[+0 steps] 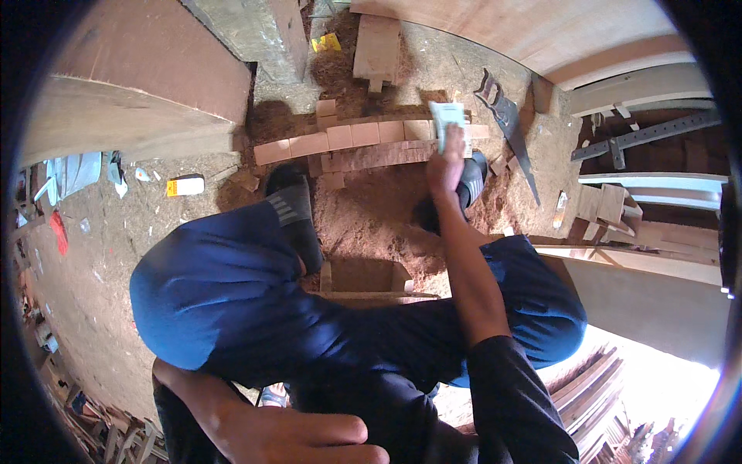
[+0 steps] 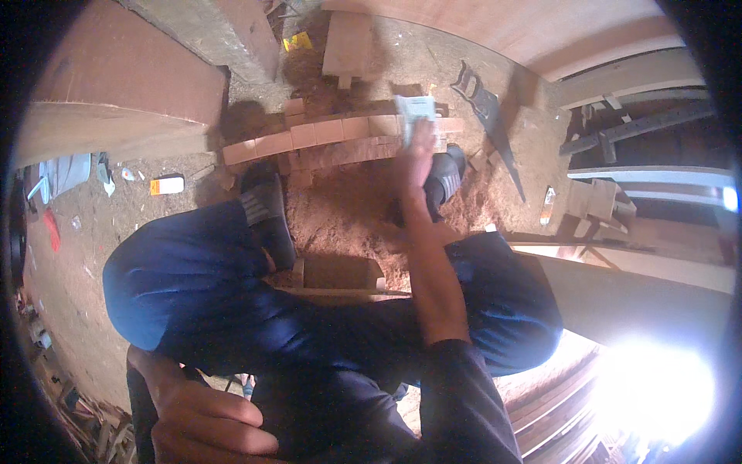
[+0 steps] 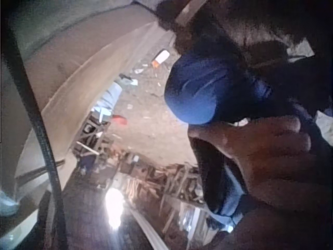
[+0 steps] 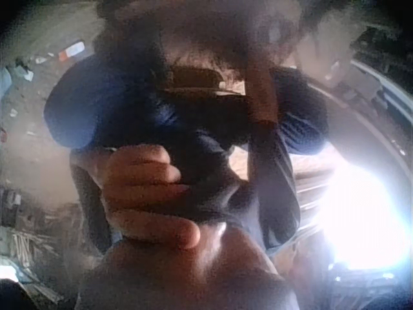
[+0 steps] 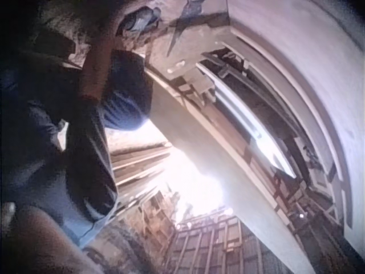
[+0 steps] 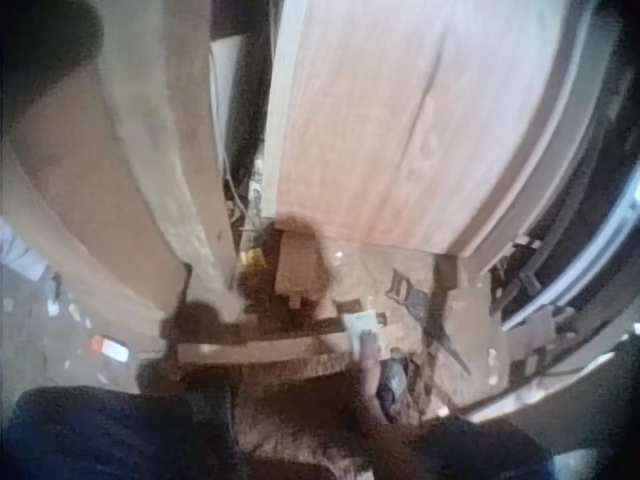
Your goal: The person sands a small wooden plank with sandpaper and then uses a hand saw to cut it. The person is sitting on the floor in a workshop environment.
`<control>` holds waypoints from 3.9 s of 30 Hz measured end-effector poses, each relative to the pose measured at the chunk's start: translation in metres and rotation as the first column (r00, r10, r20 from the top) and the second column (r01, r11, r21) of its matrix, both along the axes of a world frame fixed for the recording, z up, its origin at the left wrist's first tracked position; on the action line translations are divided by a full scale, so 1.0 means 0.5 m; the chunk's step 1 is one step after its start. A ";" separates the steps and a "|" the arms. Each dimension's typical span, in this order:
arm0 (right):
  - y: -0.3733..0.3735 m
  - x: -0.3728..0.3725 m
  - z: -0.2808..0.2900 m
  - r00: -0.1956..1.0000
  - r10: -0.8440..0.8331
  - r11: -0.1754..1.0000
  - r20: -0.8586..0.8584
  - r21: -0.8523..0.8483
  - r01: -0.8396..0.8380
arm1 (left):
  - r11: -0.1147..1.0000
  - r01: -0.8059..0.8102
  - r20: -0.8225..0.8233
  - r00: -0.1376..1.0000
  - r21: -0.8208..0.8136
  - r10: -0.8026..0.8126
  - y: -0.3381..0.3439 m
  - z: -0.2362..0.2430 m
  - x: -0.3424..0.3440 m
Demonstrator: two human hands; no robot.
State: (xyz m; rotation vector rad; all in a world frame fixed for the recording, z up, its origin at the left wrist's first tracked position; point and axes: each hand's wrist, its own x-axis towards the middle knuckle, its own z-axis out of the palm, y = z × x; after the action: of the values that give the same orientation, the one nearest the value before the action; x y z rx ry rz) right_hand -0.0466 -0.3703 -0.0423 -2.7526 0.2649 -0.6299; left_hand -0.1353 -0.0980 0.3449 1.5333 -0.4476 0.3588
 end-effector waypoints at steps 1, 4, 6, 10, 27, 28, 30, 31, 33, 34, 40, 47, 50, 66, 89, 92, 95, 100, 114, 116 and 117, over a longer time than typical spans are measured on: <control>0.027 0.006 -0.001 0.999 0.019 1.000 0.031 -0.020 -0.019 | 1.000 -0.009 0.014 1.000 0.010 0.009 -0.006 0.001 0.002; 0.054 0.003 0.017 0.973 0.205 0.976 -0.102 0.096 -0.195 | 0.995 0.076 0.017 0.997 0.063 -0.077 0.022 -0.004 -0.001; 0.066 0.004 0.016 0.997 0.036 0.996 -0.072 0.087 -0.030 | 0.992 0.109 0.008 0.994 0.070 -0.110 0.031 -0.007 -0.017; 0.127 0.006 -0.003 0.988 0.157 0.967 -0.007 0.202 -0.152 | 0.992 0.124 -0.010 0.992 -0.006 -0.124 0.031 -0.012 -0.021; 0.292 -0.006 0.042 0.916 0.390 0.909 -0.095 0.201 -0.366 | 0.992 0.129 0.029 0.991 0.013 -0.129 0.040 -0.014 -0.019; 0.311 -0.004 0.051 0.832 0.549 0.823 -0.076 0.223 -0.523 | 0.986 0.168 0.034 0.985 0.020 -0.169 0.048 -0.013 -0.015; 0.313 0.009 0.073 0.879 0.476 0.829 0.002 0.333 -0.450 | 0.947 0.317 0.081 0.944 0.060 -0.321 0.069 -0.012 0.004; 0.307 0.008 0.080 0.902 0.432 0.829 0.026 0.384 -0.408 | 0.901 0.426 0.118 0.894 0.086 -0.433 0.078 -0.014 0.030; 0.329 0.016 0.051 0.946 0.319 0.921 -0.063 0.258 -0.293 | 0.872 0.481 0.135 0.862 0.089 -0.489 0.080 -0.018 0.036; 0.351 0.011 0.046 0.931 0.362 0.901 -0.042 0.272 -0.338 | 0.899 0.435 0.117 0.891 0.062 -0.439 0.078 -0.021 0.022; 0.399 0.028 0.073 0.953 0.301 0.904 -0.034 0.328 -0.274 | 0.908 0.419 0.035 0.907 0.017 -0.420 0.068 -0.014 0.017; 0.448 0.034 0.073 0.861 0.508 0.809 0.004 0.342 -0.479 | 0.936 0.350 0.025 0.937 -0.043 -0.349 0.060 -0.002 0.017; 0.441 0.023 0.086 0.928 0.372 0.908 0.005 0.206 -0.365 | 0.930 0.367 0.053 0.929 -0.026 -0.365 0.055 -0.007 0.024; 0.456 0.014 0.087 0.930 0.353 0.908 -0.103 0.279 -0.313 | 0.906 0.423 0.054 0.905 0.002 -0.423 0.058 -0.001 0.032; 0.446 0.025 0.068 0.843 0.532 0.837 -0.085 0.205 -0.508 | 0.993 -0.061 -0.073 0.995 0.100 0.068 0.010 0.015 -0.029; 0.472 0.030 0.068 0.952 0.290 0.951 -0.097 0.143 -0.275 | 0.982 0.177 0.042 0.983 0.067 -0.180 0.048 -0.006 -0.011; 0.500 0.019 0.061 0.838 0.544 0.838 -0.033 0.059 -0.542 | 0.988 0.135 0.051 0.989 0.072 -0.139 0.040 0.000 -0.001; 0.440 0.021 0.076 0.969 0.217 0.955 -0.113 0.230 -0.187 | 0.994 0.078 -0.033 0.997 0.076 -0.076 0.027 0.014 -0.004; 0.250 -0.008 0.065 0.868 0.436 0.900 -0.238 0.139 -0.414 | 0.823 0.565 0.225 0.810 -0.054 -0.541 0.069 -0.039 0.031; 0.248 0.003 0.074 0.917 0.318 0.948 -0.242 0.086 -0.306 | 0.793 0.608 0.200 0.781 -0.031 -0.591 0.072 -0.035 0.036; 0.250 0.007 0.078 0.936 0.256 0.967 -0.242 0.059 -0.249 | 0.810 0.586 0.199 0.798 -0.032 -0.569 0.068 -0.034 0.033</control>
State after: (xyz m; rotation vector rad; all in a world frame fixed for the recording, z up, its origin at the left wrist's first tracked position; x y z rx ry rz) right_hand -0.0432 -0.2453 -0.0033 -2.7726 -0.0297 -0.2134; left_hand -0.1186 -0.0639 0.3278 1.2011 -1.0029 0.0312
